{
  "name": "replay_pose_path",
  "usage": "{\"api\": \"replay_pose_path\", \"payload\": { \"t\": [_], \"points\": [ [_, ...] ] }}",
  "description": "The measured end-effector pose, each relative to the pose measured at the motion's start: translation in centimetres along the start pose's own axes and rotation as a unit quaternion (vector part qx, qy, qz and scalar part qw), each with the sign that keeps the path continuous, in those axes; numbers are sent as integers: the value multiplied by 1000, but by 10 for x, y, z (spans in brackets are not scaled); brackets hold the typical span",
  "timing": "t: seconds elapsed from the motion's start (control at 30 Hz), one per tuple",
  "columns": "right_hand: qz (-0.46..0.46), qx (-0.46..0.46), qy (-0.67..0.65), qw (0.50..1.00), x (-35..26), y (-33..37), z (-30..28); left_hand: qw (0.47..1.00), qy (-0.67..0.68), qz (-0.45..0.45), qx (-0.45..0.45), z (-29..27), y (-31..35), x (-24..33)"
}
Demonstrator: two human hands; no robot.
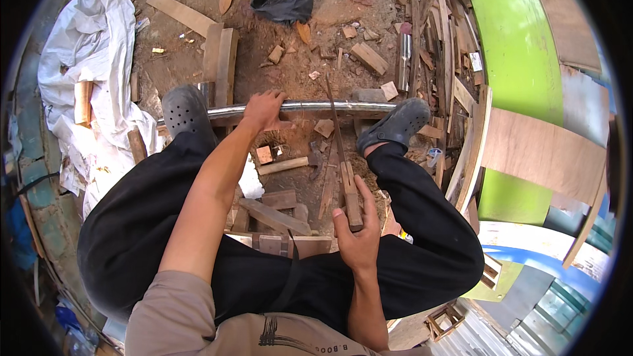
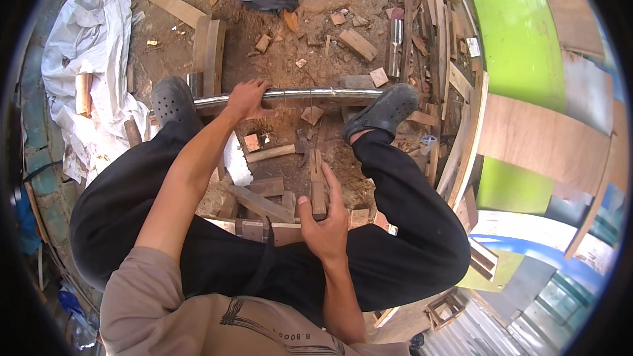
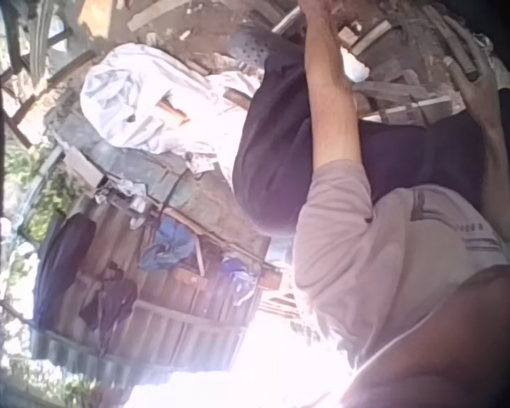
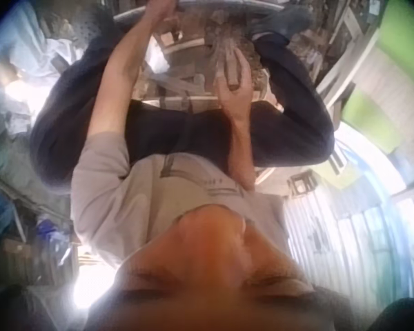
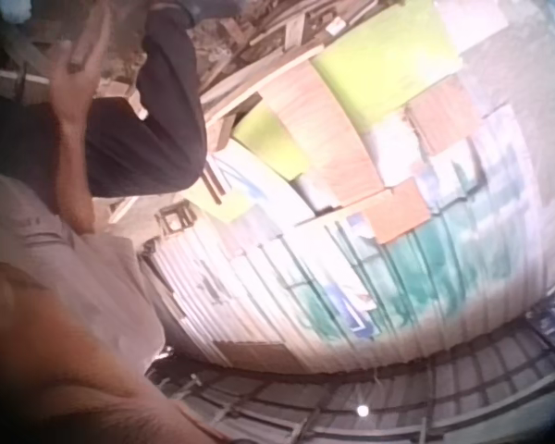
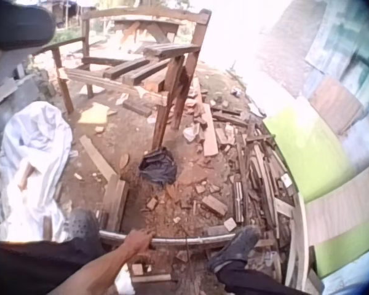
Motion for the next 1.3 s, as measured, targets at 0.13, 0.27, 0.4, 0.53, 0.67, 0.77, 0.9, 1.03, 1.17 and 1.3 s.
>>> {"api": "replay_pose_path", "payload": {
  "t": [0.13,0.27,0.4,0.53,0.67,0.77,0.9,1.03,1.17,1.3],
  "points": [
    [-6,-35,-12,999,-13,10,-5,997,-1,60,38,-6,6,14],
    [-39,-17,10,999,-12,20,-8,990,-12,90,108,-7,3,34],
    [3,9,5,1000,-3,24,-13,989,112,8,100,-23,-10,25],
    [-43,3,27,999,-9,21,-9,983,123,-98,90,-26,-11,6],
    [-46,-18,40,998,-16,18,4,979,125,-146,-64,9,-9,-8],
    [-56,-16,54,997,-15,19,13,981,105,-134,-93,16,-12,-6],
    [-83,-32,90,992,-15,22,32,976,108,-138,-129,15,-18,-6],
    [-75,-25,110,991,-16,23,39,963,129,-165,-168,3,-17,0],
    [-38,-13,94,995,-6,-7,37,964,101,-177,-168,15,-19,-5],
    [-12,-9,97,995,17,-39,34,961,106,-189,-174,8,-20,-7]
  ]
}}
Point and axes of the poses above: each hand's wrist, its own y-axis away from the middle knuckle, its own z-axis out of the palm, x = y × z, the point moved 8 cm from there along -y, towards the middle knuckle, and after that the axes turned 14 degrees about -y, right-handed, at the moved point
